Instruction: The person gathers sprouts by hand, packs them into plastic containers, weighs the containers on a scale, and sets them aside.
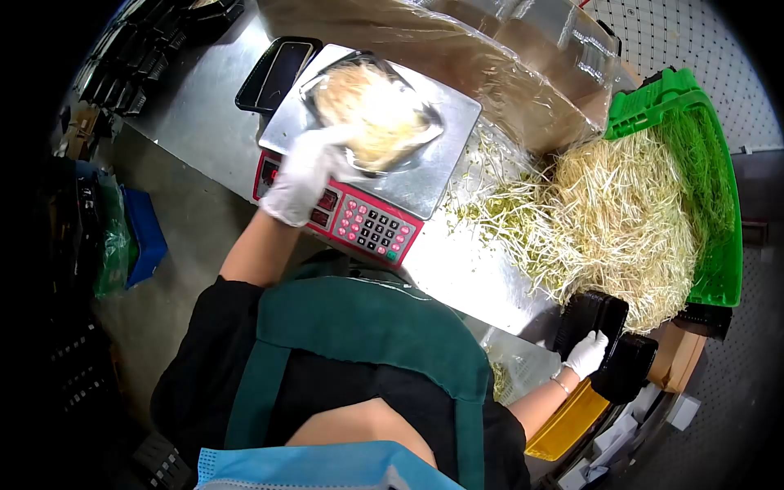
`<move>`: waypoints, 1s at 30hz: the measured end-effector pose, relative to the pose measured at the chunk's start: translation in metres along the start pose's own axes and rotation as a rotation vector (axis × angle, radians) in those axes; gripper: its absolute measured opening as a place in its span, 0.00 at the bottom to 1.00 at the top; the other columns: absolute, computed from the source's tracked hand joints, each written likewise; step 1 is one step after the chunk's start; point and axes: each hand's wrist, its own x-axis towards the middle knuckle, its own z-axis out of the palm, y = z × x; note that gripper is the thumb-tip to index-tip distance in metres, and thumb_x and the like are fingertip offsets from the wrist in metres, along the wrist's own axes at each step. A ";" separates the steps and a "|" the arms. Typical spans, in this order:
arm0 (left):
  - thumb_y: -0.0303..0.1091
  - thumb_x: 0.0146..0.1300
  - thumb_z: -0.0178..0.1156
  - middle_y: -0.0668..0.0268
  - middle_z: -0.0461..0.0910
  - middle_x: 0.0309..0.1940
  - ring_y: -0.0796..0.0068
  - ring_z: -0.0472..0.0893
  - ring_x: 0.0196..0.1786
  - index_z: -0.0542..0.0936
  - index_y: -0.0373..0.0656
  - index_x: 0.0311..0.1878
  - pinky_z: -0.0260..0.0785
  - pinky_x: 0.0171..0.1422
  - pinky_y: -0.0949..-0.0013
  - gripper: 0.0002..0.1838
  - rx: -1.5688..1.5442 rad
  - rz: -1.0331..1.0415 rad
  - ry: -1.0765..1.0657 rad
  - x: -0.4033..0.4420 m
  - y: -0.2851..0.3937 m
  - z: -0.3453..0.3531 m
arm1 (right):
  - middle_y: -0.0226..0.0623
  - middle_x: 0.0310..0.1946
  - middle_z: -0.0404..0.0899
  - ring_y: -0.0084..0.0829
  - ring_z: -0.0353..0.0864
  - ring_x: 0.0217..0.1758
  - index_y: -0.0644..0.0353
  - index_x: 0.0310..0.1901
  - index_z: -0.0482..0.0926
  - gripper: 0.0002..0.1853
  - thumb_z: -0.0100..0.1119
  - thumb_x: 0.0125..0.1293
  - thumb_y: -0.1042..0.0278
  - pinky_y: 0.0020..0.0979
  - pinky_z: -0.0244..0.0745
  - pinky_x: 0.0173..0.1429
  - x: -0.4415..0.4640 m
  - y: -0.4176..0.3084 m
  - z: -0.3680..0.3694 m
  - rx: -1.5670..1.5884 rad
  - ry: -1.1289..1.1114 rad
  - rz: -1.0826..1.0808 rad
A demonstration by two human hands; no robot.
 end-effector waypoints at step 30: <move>0.35 0.66 0.56 0.51 0.70 0.44 0.65 0.70 0.45 0.68 0.30 0.52 0.62 0.52 0.67 0.19 -0.215 0.680 0.539 0.359 0.291 -0.481 | 0.49 0.67 0.68 0.42 0.70 0.67 0.69 0.68 0.63 0.27 0.52 0.72 0.63 0.37 0.62 0.71 -0.187 -0.413 -0.111 0.445 0.245 -0.416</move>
